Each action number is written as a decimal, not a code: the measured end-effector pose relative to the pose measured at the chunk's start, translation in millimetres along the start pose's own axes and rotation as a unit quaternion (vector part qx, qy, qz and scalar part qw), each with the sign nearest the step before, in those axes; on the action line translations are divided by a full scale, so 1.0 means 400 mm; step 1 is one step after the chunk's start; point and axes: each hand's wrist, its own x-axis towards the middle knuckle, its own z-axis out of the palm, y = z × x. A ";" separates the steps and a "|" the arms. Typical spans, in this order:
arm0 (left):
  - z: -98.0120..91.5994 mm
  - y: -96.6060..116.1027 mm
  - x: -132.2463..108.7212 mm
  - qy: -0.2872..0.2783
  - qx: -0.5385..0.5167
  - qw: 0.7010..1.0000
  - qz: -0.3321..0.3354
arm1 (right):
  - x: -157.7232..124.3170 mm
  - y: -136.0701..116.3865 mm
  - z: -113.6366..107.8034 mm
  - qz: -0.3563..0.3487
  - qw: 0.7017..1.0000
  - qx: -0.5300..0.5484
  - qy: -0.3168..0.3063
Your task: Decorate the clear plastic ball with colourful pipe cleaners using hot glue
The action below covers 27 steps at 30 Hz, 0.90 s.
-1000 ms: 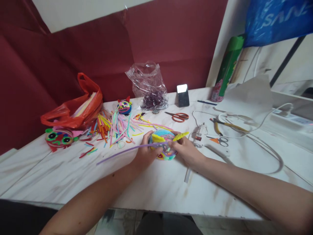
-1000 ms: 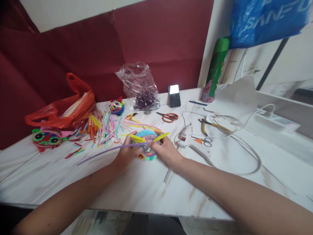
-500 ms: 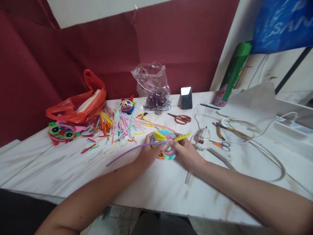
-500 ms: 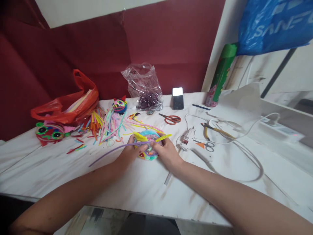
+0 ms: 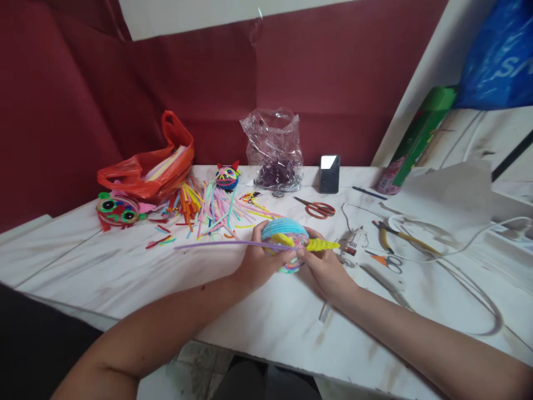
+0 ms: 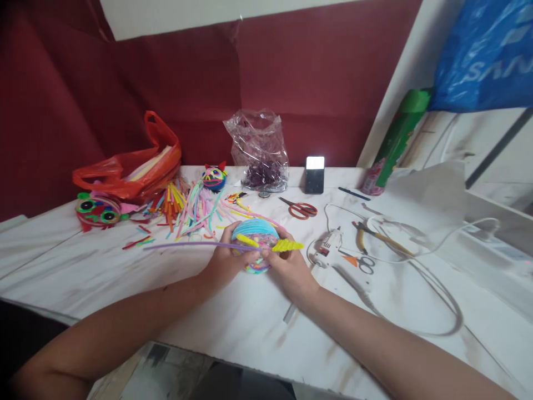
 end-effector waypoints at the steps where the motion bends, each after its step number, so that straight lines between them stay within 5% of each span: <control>1: 0.000 0.001 0.000 -0.003 0.001 1.000 0.004 | -0.001 0.002 -0.001 0.006 1.000 0.007 -0.001; 21: -0.004 0.032 -0.001 -0.010 -0.031 0.999 -0.038 | -0.008 -0.006 0.010 0.025 0.999 0.025 -0.021; 27: -0.010 0.053 0.002 -0.051 -0.044 0.996 -0.050 | -0.005 -0.001 0.004 0.011 0.999 0.032 -0.017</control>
